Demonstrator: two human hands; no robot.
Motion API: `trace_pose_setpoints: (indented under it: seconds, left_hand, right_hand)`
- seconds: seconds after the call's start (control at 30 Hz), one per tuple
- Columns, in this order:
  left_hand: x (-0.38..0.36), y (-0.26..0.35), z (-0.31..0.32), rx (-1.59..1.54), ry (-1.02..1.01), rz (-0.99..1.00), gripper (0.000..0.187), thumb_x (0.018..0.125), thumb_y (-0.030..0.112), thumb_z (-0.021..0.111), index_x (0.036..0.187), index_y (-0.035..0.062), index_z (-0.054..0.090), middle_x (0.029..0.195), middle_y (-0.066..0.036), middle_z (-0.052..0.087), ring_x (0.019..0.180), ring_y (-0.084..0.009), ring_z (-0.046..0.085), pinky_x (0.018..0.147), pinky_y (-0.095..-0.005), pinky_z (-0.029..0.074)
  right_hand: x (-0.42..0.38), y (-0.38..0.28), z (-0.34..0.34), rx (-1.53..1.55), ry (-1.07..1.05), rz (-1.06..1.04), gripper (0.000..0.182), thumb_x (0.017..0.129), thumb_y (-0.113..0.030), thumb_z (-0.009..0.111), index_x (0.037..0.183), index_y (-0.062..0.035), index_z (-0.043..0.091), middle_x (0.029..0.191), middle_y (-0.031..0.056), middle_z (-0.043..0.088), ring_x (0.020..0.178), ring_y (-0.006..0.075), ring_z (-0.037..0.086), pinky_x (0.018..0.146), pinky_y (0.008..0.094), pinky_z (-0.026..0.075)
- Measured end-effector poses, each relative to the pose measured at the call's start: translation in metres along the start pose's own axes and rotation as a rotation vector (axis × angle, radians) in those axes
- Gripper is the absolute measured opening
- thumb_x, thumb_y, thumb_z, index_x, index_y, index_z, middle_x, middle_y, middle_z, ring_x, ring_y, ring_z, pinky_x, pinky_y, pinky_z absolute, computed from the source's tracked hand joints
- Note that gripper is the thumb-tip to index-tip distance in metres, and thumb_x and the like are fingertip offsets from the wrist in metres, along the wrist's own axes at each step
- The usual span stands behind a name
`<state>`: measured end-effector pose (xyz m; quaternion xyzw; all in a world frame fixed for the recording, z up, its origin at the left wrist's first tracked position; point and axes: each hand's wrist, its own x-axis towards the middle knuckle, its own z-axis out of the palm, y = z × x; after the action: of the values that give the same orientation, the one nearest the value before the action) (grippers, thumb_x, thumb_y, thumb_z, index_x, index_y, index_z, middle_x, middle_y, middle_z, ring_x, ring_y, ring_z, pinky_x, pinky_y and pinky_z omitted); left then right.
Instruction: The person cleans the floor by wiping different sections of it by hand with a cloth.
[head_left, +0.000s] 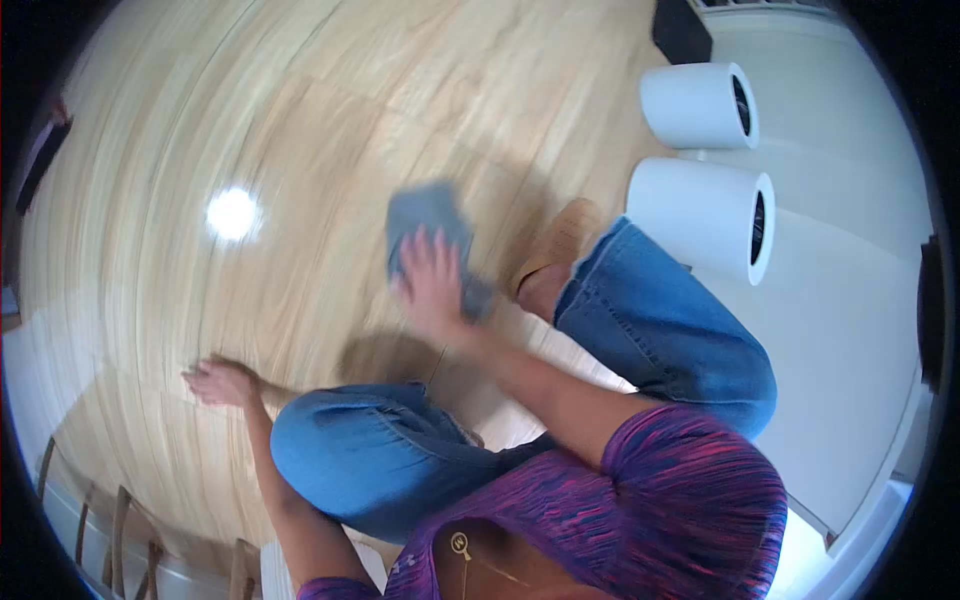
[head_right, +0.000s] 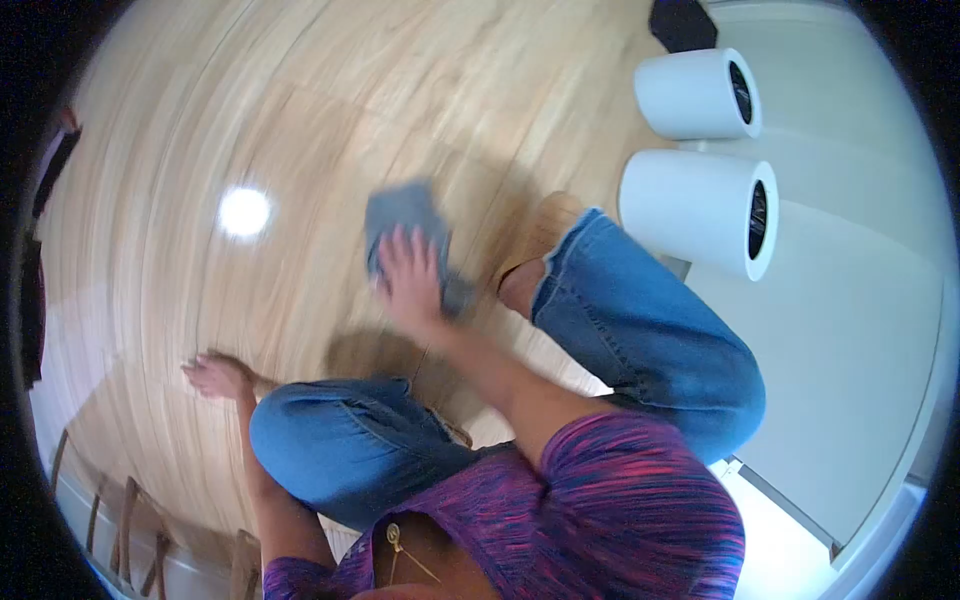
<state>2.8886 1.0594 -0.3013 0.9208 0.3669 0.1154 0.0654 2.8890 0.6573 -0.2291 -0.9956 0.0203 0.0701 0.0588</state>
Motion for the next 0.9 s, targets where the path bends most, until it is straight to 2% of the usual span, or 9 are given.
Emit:
trace_pose_setpoints:
  seconds: [0.13, 0.2, 0.27, 0.43, 0.53, 0.67, 0.7, 0.77, 0.9]
  left_hand:
    - [0.012, 0.011, -0.030, -0.116, -0.018, -0.079, 0.071, 0.099, 0.051, 0.028, 0.146, -0.0012, 0.023, 0.144, -0.028, 0.033, 0.131, -0.0421, 0.034, 0.106, -0.0526, 0.026]
    - [0.023, 0.018, -0.044, -0.151, 0.024, -0.017, 0.075, 0.098, 0.053, 0.030, 0.147, -0.0022, 0.020, 0.145, -0.028, 0.031, 0.130, -0.0434, 0.033, 0.107, -0.0525, 0.026]
    - [0.036, 0.057, -0.068, -0.258, -0.035, -0.006, 0.082, 0.096, 0.057, 0.033, 0.148, -0.0035, 0.013, 0.149, -0.029, 0.023, 0.133, -0.0449, 0.028, 0.109, -0.0525, 0.024]
    - [0.071, 0.140, -0.077, -0.584, -0.078, 0.249, 0.077, 0.098, 0.047, 0.042, 0.148, -0.0040, 0.011, 0.153, -0.027, 0.014, 0.139, -0.0396, 0.022, 0.113, -0.0483, 0.022]
    - [0.064, 0.197, -0.100, -0.587, -0.205, 0.415, 0.073, 0.100, 0.040, 0.042, 0.148, -0.0039, 0.010, 0.153, -0.026, 0.014, 0.140, -0.0377, 0.021, 0.114, -0.0463, 0.021]
    - [0.063, 0.249, -0.127, -0.360, -0.315, 0.731, 0.067, 0.101, 0.035, 0.041, 0.149, -0.0017, 0.011, 0.153, -0.023, 0.016, 0.139, -0.0367, 0.024, 0.113, -0.0460, 0.022]
    - [0.064, 0.266, -0.136, -0.328, -0.326, 0.762, 0.066, 0.101, 0.034, 0.041, 0.149, -0.0010, 0.012, 0.153, -0.023, 0.016, 0.139, -0.0365, 0.025, 0.113, -0.0460, 0.023]
    - [0.067, 0.280, -0.151, -0.416, -0.331, 0.666, 0.068, 0.101, 0.037, 0.042, 0.149, 0.0002, 0.011, 0.154, -0.022, 0.015, 0.136, -0.0373, 0.031, 0.111, -0.0464, 0.027]
    - [0.070, 0.298, -0.150, -0.488, -0.321, 0.522, 0.070, 0.100, 0.040, 0.041, 0.150, 0.0040, 0.009, 0.153, -0.023, 0.015, 0.132, -0.0390, 0.037, 0.106, -0.0463, 0.035]
  right_hand:
    - [-0.011, 0.006, 0.006, 0.208, -0.231, 0.571, 0.065, 0.095, -0.042, 0.039, 0.147, -0.0066, 0.027, 0.153, 0.0198, 0.023, 0.137, 0.0457, 0.023, 0.113, 0.0562, 0.011]
    - [0.059, 0.052, 0.011, 0.212, 0.109, 0.794, 0.062, 0.097, -0.040, 0.035, 0.147, -0.0047, 0.027, 0.155, 0.0198, 0.019, 0.139, 0.0459, 0.017, 0.114, 0.0561, 0.009]
    - [0.140, 0.120, 0.005, 0.147, 0.214, 0.705, 0.062, 0.098, -0.041, 0.033, 0.149, -0.0078, 0.022, 0.157, 0.0178, 0.012, 0.141, 0.0440, 0.013, 0.116, 0.0538, 0.004]
    - [0.254, 0.304, -0.058, -0.132, -0.762, 0.183, 0.079, 0.093, -0.058, 0.034, 0.152, -0.0131, 0.006, 0.159, 0.0129, 0.001, 0.144, 0.0396, 0.006, 0.116, 0.0548, 0.007]
    - [0.212, 0.303, -0.099, -0.239, -0.941, 0.266, 0.082, 0.091, -0.064, 0.028, 0.153, -0.0158, 0.003, 0.159, 0.0129, -0.006, 0.145, 0.0389, 0.002, 0.115, 0.0552, 0.011]
    - [0.088, 0.344, -0.065, -0.500, -0.801, 0.040, 0.098, 0.085, -0.063, 0.046, 0.152, -0.0068, 0.003, 0.157, 0.0205, -0.003, 0.144, 0.0419, 0.004, 0.115, 0.0521, 0.000]
    - [0.054, 0.335, -0.071, -0.400, -0.839, 0.151, 0.098, 0.084, -0.063, 0.047, 0.152, -0.0068, 0.004, 0.157, 0.0227, -0.003, 0.143, 0.0435, 0.003, 0.114, 0.0546, 0.001]
    - [-0.005, 0.337, -0.066, -0.151, -0.852, 0.220, 0.095, 0.084, -0.063, 0.047, 0.152, -0.0073, 0.010, 0.157, 0.0228, 0.001, 0.143, 0.0461, 0.003, 0.113, 0.0581, 0.004]
    - [-0.005, 0.348, -0.024, 0.029, -0.378, 0.460, 0.090, 0.086, -0.061, 0.047, 0.151, -0.0080, 0.015, 0.157, 0.0199, -0.001, 0.142, 0.0458, 0.001, 0.112, 0.0604, 0.005]
